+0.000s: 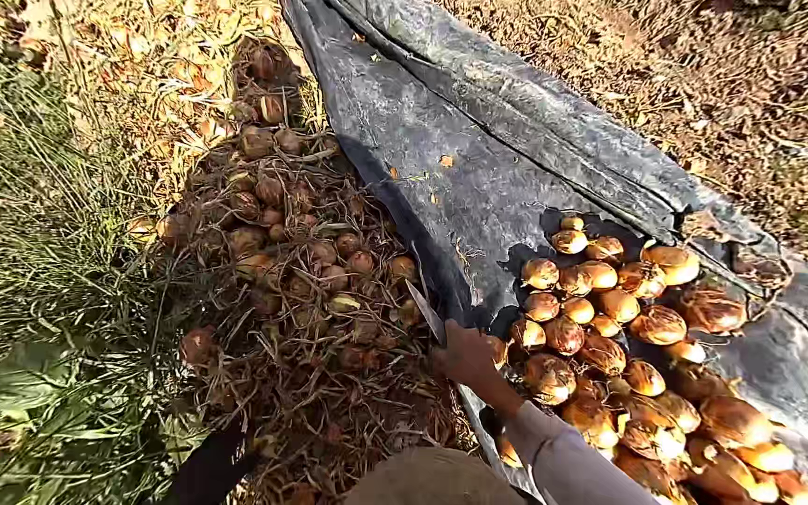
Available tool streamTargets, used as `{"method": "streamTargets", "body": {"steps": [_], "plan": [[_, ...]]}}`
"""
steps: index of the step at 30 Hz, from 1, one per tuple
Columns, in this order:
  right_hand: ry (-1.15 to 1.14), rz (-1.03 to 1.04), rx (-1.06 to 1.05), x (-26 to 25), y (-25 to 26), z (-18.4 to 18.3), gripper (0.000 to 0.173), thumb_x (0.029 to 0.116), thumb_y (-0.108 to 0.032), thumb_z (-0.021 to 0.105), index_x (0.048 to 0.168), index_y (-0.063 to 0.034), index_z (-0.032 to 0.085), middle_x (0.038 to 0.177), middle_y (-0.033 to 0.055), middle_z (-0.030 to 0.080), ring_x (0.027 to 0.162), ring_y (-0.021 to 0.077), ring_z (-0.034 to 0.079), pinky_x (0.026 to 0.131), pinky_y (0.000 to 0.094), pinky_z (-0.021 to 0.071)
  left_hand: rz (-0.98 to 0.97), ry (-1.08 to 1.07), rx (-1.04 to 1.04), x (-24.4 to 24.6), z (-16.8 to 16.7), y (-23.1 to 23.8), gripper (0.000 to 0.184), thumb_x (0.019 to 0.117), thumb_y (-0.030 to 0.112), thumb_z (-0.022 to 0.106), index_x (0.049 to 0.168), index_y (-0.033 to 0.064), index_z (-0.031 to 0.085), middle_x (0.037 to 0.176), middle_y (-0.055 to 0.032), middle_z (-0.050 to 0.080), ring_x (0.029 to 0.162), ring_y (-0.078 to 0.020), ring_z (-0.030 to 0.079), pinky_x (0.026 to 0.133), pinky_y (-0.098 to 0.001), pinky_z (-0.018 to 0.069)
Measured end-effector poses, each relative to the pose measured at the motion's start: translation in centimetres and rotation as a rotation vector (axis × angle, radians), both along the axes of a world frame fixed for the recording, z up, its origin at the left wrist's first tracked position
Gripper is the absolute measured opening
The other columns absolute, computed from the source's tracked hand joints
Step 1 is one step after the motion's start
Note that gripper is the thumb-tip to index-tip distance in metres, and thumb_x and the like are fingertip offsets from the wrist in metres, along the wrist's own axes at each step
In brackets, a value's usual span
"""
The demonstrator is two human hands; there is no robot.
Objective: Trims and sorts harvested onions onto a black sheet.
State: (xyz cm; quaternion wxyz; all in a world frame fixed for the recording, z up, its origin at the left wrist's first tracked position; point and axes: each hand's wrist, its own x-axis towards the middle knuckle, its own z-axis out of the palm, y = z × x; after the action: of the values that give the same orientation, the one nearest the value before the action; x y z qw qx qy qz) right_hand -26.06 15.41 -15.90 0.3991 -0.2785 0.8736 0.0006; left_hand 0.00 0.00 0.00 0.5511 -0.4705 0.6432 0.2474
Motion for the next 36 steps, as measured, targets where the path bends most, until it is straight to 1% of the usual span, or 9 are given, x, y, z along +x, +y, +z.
{"method": "streamTargets", "body": {"steps": [2,3,5,8,15,19,22,29,36], "plan": [[-0.073,0.007,-0.040,1.4,-0.2,-0.9,0.042,0.0896,-0.034,0.066,0.120,-0.0064,0.062,0.100,0.0197,0.070,0.099,0.0399,0.069,0.085,0.0608,0.0524,-0.397,0.439,-0.006,12.1,-6.5,-4.3,0.053,0.1036,0.045,0.052,0.136,0.0044,0.063,0.132,-0.0282,0.064,0.118,-0.0457,0.065,0.094,-0.0650,0.0524],[-0.086,-0.023,-0.068,1.1,-0.1,-1.2,0.042,0.0891,-0.034,0.066,0.121,-0.0069,0.062,0.099,0.0190,0.070,0.098,0.0394,0.069,0.083,0.0600,0.0534,-0.426,0.478,-0.011,14.0,-7.6,-6.6,0.054,0.0992,0.056,0.054,0.130,0.0145,0.069,0.126,-0.0212,0.069,0.110,-0.0431,0.069,0.086,-0.0680,0.0549],[-0.114,-0.097,-0.133,0.2,0.6,-1.6,0.042,0.0896,-0.033,0.065,0.122,-0.0069,0.061,0.095,0.0180,0.071,0.095,0.0384,0.070,0.082,0.0592,0.0540,-0.438,0.239,0.062,9.6,-3.8,-8.8,0.052,0.0994,0.057,0.054,0.134,0.0208,0.067,0.136,-0.0196,0.064,0.121,-0.0479,0.062,0.093,-0.0753,0.0470],[-0.131,-0.041,-0.214,-0.3,2.1,-1.9,0.043,0.0903,-0.036,0.065,0.122,-0.0068,0.061,0.091,0.0162,0.071,0.091,0.0380,0.071,0.081,0.0593,0.0542,-0.659,0.237,0.004,1.4,-0.5,-10.0,0.047,0.1018,0.055,0.051,0.131,0.0228,0.069,0.128,-0.0121,0.068,0.119,-0.0369,0.065,0.095,-0.0617,0.0523],[0.152,-0.176,-0.673,-0.6,3.7,-2.7,0.036,0.0873,-0.041,0.066,0.095,-0.0052,0.067,0.067,0.0080,0.064,0.061,0.0276,0.066,0.055,0.0518,0.0552,-0.566,0.627,-0.400,-17.7,-8.7,-7.7,0.050,0.1054,0.056,0.042,0.117,0.0205,0.074,0.115,-0.0076,0.072,0.107,-0.0307,0.069,0.086,-0.0583,0.0559],[0.365,-0.193,-0.666,-3.5,5.8,-1.2,0.059,0.0790,-0.053,0.079,0.101,-0.0002,0.066,0.087,0.0157,0.066,0.069,0.0326,0.067,0.058,0.0539,0.0557,-0.217,0.522,-0.366,-24.1,-14.0,-6.4,0.078,0.1021,0.072,0.027,0.096,0.0080,0.073,0.098,-0.0193,0.072,0.098,-0.0396,0.070,0.079,-0.0650,0.0549],[0.193,-0.202,-0.390,-4.5,8.6,0.8,0.074,0.0726,-0.052,0.087,0.122,-0.0025,0.062,0.115,0.0200,0.063,0.093,0.0383,0.067,0.074,0.0601,0.0567,-0.143,0.457,-0.297,-25.1,-16.5,-4.9,0.080,0.0980,0.076,0.035,0.099,0.0046,0.072,0.104,-0.0224,0.071,0.101,-0.0414,0.070,0.081,-0.0660,0.0549],[0.058,-0.038,-0.086,-3.6,6.3,-0.5,0.090,0.0772,-0.062,0.078,0.151,-0.0200,0.048,0.139,0.0140,0.059,0.099,0.0370,0.070,0.077,0.0584,0.0576,-0.444,0.824,-0.141,-20.0,-14.8,-3.9,0.025,0.1039,0.018,0.058,0.126,0.0150,0.070,0.112,-0.0161,0.071,0.103,-0.0387,0.069,0.087,-0.0608,0.0554],[-0.049,-0.136,-0.284,-6.4,3.9,-2.3,0.081,0.0669,-0.065,0.082,0.128,-0.0163,0.062,0.103,0.0125,0.071,0.093,0.0347,0.069,0.076,0.0612,0.0552,-0.255,0.947,-0.422,-11.0,-8.2,-4.5,0.045,0.1072,0.041,0.047,0.102,0.0066,0.075,0.090,-0.0112,0.069,0.086,-0.0267,0.069,0.079,-0.0489,0.0577]]}}
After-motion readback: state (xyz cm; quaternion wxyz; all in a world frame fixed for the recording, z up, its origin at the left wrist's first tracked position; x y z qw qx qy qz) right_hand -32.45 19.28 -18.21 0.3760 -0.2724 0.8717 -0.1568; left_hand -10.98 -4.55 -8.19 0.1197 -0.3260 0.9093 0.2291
